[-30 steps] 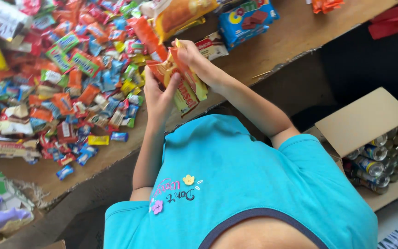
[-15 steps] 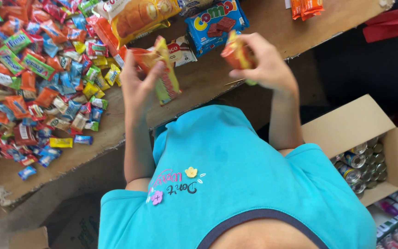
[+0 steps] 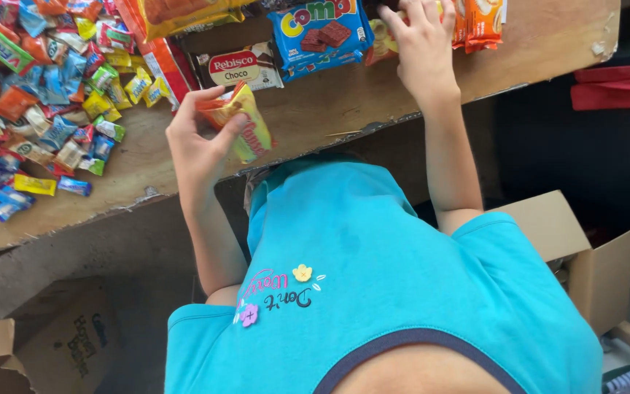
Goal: The person arranges canned goods in a cardboard box, then moves to a counter to sort and stack various packaged snacks, including biscuits and chocolate bars, into neat piles.
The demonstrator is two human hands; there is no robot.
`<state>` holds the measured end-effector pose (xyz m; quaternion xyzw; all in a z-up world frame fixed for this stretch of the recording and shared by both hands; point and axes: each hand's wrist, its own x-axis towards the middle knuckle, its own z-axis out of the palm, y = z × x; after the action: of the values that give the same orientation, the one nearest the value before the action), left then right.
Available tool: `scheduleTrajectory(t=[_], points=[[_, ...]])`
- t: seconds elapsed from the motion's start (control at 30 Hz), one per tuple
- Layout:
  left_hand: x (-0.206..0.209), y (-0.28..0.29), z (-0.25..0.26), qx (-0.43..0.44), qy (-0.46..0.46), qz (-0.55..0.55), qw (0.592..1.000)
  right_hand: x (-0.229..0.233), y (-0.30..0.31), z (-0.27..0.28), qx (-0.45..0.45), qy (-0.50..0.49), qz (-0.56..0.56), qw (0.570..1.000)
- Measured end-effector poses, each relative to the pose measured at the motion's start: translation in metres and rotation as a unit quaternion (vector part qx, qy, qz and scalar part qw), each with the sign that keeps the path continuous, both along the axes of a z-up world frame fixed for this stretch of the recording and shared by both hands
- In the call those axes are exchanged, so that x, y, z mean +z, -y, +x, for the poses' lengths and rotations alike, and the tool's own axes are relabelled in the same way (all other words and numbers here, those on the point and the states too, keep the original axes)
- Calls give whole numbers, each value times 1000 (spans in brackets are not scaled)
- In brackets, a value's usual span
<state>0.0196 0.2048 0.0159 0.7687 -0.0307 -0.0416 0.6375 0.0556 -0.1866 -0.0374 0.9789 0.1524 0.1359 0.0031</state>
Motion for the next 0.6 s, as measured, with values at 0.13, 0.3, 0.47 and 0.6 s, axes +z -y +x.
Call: scheduleTrajectory(t=[0.13,0.3,0.47,0.6], points=[[-1,32,-13,-3,23,10,1000,28,-6,-14,18,3,62,998],[2,90,-25,-21,4,-98,995,84,-29,-55,103,-107,318,936],[-13,149,-33,-54,52,-94,993,82,-42,-71,160,-91,297,937],[6,156,-27,-96,64,-81,990,47,-4,-39,109,-66,219,967]])
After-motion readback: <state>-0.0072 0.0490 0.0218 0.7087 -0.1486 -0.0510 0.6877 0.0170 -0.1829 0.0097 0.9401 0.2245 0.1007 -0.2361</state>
